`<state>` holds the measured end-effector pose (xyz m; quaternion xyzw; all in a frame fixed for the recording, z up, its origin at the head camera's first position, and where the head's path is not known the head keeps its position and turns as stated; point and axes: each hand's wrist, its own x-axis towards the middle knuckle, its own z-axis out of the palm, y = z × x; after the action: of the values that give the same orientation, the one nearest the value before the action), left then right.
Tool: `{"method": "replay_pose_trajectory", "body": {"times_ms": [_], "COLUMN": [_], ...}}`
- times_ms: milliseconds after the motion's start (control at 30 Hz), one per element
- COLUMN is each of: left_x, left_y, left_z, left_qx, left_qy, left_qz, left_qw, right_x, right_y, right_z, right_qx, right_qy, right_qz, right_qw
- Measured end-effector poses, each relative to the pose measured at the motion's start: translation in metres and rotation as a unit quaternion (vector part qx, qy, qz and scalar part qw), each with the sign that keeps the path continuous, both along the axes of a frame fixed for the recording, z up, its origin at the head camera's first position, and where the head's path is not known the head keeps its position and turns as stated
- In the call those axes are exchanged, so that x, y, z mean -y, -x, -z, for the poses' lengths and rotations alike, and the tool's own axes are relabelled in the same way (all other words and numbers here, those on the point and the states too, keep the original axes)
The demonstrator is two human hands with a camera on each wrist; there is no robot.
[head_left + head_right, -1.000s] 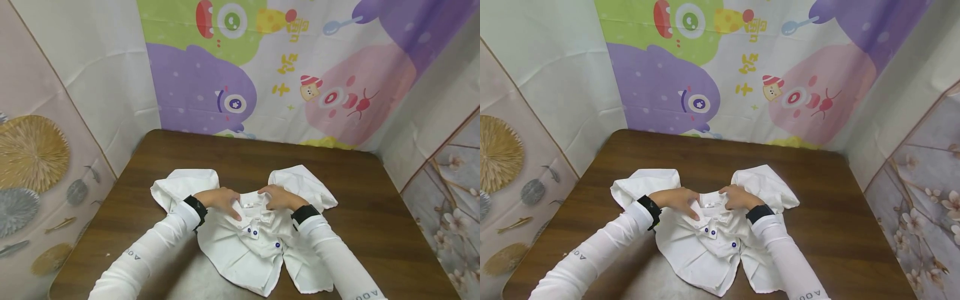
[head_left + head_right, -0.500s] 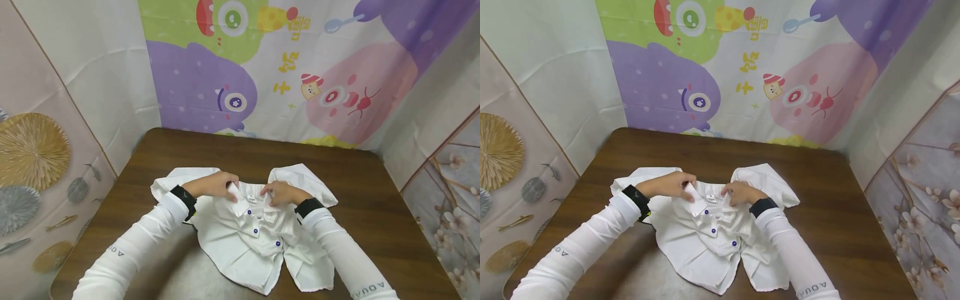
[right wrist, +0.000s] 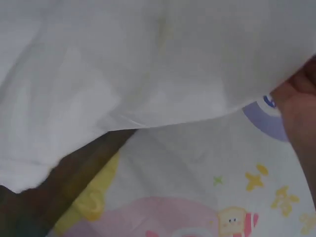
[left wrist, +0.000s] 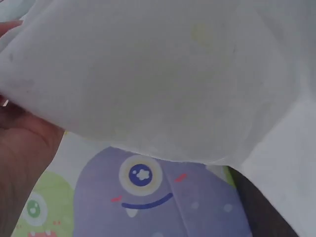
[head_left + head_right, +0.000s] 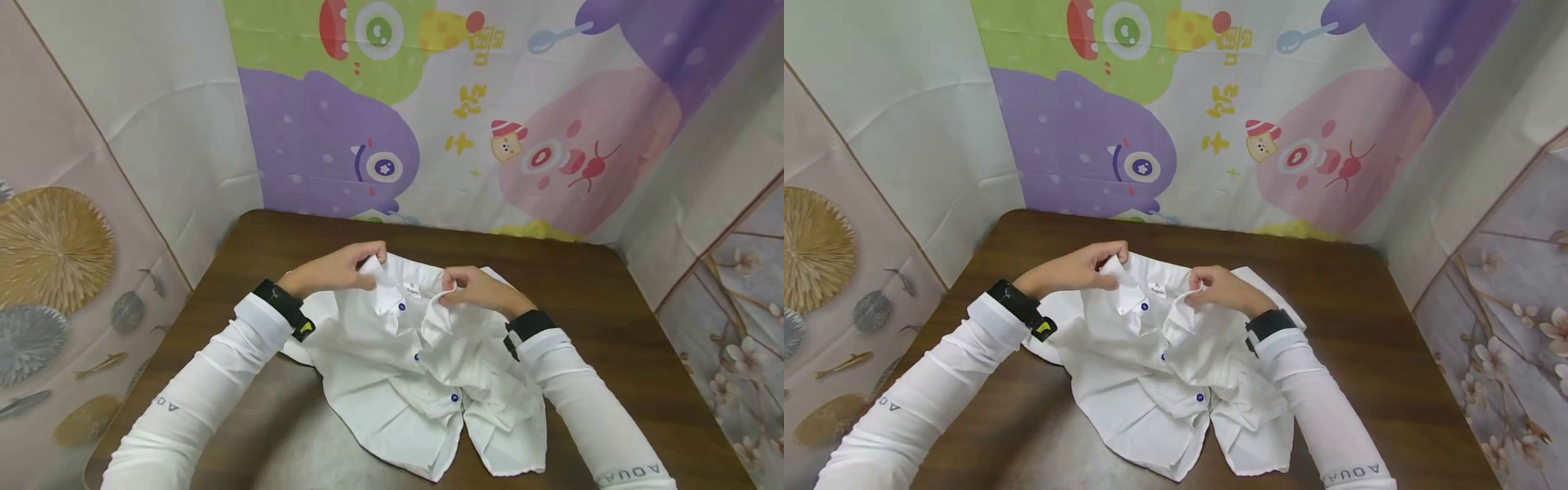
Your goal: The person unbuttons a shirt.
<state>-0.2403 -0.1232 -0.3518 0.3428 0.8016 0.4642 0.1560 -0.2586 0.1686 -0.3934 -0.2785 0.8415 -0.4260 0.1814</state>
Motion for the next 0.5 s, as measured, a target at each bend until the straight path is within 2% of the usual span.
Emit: {"method": "replay_pose_trajectory", "body": {"times_ms": [100, 200, 267, 367, 433, 500], "left_x": [0.004, 0.007, 0.008, 0.009, 0.011, 0.012], "left_y": [0.002, 0.004, 0.006, 0.008, 0.01, 0.011], "left_z": [-0.012, -0.024, -0.03, -0.04, -0.047, -0.054], "left_qx": [-0.017, -0.022, -0.015, 0.019, 0.037, 0.039], "left_qy": [-0.01, -0.019, -0.025, -0.03, -0.017, 0.004], "left_qz": [-0.006, -0.015, -0.02, -0.027, -0.04, -0.058], "left_qw": [0.9998, 0.9995, 0.9994, 0.999, 0.9984, 0.9976], "right_x": [-0.009, -0.015, -0.019, -0.023, -0.025, -0.026], "right_y": [0.0, -0.004, -0.007, -0.01, -0.012, -0.014], "right_z": [-0.022, -0.045, -0.06, -0.081, -0.093, -0.104], "right_qx": [0.005, -0.006, -0.016, -0.028, -0.044, -0.059], "right_qy": [0.067, 0.109, 0.118, 0.126, 0.122, 0.118], "right_qz": [0.017, 0.03, 0.038, 0.049, 0.059, 0.062], "right_qw": [0.998, 0.994, 0.992, 0.99, 0.99, 0.989]}}
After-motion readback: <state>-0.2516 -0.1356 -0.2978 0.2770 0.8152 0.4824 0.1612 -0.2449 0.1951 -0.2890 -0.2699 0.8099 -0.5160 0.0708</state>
